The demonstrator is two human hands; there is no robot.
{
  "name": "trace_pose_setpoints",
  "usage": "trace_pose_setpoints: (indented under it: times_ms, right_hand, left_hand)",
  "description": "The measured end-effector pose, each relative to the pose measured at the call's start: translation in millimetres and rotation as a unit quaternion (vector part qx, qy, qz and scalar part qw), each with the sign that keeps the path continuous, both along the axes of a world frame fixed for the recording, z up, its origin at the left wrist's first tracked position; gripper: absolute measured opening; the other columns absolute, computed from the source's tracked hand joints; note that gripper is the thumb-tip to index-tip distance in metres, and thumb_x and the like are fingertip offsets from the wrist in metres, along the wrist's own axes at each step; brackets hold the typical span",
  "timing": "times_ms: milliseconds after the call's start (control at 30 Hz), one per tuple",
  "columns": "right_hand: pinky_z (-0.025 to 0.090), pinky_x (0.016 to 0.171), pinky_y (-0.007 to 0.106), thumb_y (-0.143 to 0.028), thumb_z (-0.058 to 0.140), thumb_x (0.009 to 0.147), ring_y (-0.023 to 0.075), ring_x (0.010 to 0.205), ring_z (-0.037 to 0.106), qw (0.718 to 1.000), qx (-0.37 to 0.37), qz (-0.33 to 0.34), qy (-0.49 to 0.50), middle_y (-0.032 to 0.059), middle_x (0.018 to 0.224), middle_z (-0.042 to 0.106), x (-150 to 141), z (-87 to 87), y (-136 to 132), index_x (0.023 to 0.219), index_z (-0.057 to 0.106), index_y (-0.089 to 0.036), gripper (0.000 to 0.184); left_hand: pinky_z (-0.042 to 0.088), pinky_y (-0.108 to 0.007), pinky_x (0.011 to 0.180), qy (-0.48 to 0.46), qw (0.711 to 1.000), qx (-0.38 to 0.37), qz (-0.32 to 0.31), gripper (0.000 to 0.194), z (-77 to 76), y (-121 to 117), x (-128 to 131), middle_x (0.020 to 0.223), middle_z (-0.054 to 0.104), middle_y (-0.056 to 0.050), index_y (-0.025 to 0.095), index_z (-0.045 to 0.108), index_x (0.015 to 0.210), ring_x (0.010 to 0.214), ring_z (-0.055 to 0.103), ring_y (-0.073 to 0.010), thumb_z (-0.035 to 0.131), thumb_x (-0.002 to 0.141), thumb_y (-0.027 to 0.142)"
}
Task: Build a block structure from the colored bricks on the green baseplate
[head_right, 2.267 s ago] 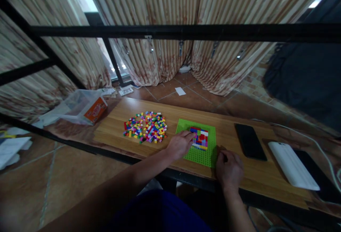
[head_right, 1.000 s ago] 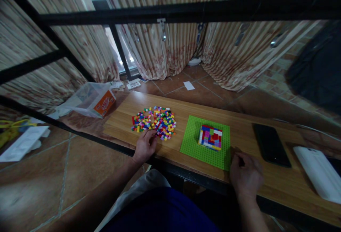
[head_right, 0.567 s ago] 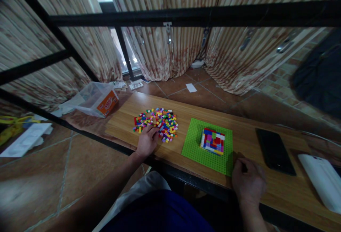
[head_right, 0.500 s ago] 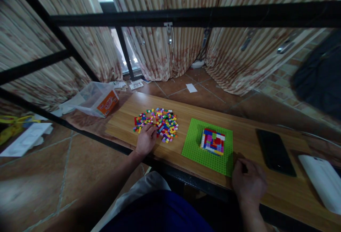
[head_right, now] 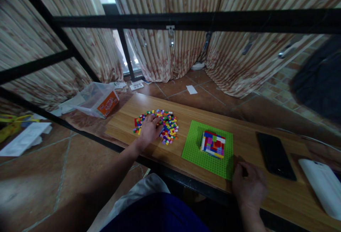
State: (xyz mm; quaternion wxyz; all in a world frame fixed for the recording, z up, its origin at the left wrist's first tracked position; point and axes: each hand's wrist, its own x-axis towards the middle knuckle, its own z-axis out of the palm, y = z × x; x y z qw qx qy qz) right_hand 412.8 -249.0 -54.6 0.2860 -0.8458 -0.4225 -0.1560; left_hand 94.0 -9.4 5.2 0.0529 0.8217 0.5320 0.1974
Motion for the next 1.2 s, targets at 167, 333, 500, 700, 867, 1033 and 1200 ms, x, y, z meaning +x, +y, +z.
trace_pose_setpoints:
  times_ms: [167,333,500,700,867,1033,1200]
  right_hand:
    - [0.047,0.08,0.04,-0.04,0.042,0.086,0.0284,0.089,0.061,1.0,0.004,0.003,0.003,0.0154,0.091,0.068,-0.2,0.2,0.6,0.087,0.068,-0.015,0.037]
    - [0.047,0.078,0.039,-0.04,0.043,0.086,0.028,0.089,0.062,1.0,0.003,-0.02,0.01,0.015,0.094,0.069,-1.1,-1.1,1.1,0.087,0.069,-0.015,0.036]
    - [0.048,0.08,0.038,-0.038,0.044,0.086,0.0274,0.089,0.062,1.0,0.013,0.001,-0.001,0.0147,0.092,0.069,-0.8,-1.3,0.9,0.086,0.069,-0.014,0.035]
    - [0.048,0.08,0.039,-0.04,0.044,0.087,0.0277,0.089,0.062,1.0,0.013,0.003,-0.016,0.0152,0.091,0.069,0.4,-2.8,0.1,0.087,0.069,-0.014,0.036]
    - [0.048,0.08,0.04,-0.04,0.043,0.088,0.0281,0.089,0.062,1.0,0.01,0.005,-0.024,0.0153,0.092,0.069,3.1,-5.5,-0.5,0.087,0.069,-0.014,0.037]
    - [0.048,0.079,0.04,-0.041,0.042,0.088,0.0292,0.091,0.063,1.0,0.012,0.004,-0.023,0.0155,0.093,0.07,1.6,-4.2,0.2,0.087,0.068,-0.015,0.037]
    - [0.048,0.077,0.041,-0.042,0.041,0.088,0.0306,0.091,0.063,1.0,-0.01,-0.012,-0.008,0.0161,0.096,0.07,-1.4,-1.6,-0.4,0.088,0.068,-0.015,0.038]
  left_hand:
    - [0.042,-0.043,0.102,0.019,0.999,-0.024,-0.009,0.029,5.1,1.8,6.0,0.119,0.063,-0.012,0.02,0.068,0.112,0.119,0.052,-0.0291,0.061,0.087,0.03]
    - [0.046,-0.038,0.096,0.0,0.999,-0.035,-0.001,0.019,5.3,2.7,1.4,0.105,0.068,-0.011,0.017,0.067,0.1,0.108,0.059,-0.027,0.064,0.084,0.028]
    - [0.049,-0.032,0.082,-0.033,0.997,-0.065,-0.002,0.015,4.3,6.6,-6.6,0.096,0.071,-0.008,0.019,0.066,0.097,0.091,0.066,-0.0234,0.064,0.082,0.02]
    - [0.05,-0.029,0.076,-0.159,0.983,-0.087,0.021,0.017,1.0,13.9,-11.5,0.087,0.072,-0.004,0.021,0.07,0.093,0.079,0.066,-0.0191,0.064,0.078,0.015]
    - [0.051,-0.028,0.069,-0.304,0.938,-0.153,0.061,0.025,-5.7,19.8,-14.3,0.086,0.073,-0.003,0.02,0.074,0.097,0.07,0.065,-0.0164,0.064,0.074,0.015]
    - [0.047,-0.022,0.064,-0.433,0.879,-0.19,0.067,0.012,-5.4,17.8,-22.2,0.074,0.068,0.001,0.017,0.068,0.08,0.068,0.061,-0.0126,0.063,0.069,0.015]
    - [0.042,-0.019,0.056,-0.511,0.823,-0.227,0.1,0.017,7.1,10.5,-37.0,0.064,0.061,0.005,0.017,0.059,0.078,0.059,0.056,-0.0094,0.068,0.065,0.023]
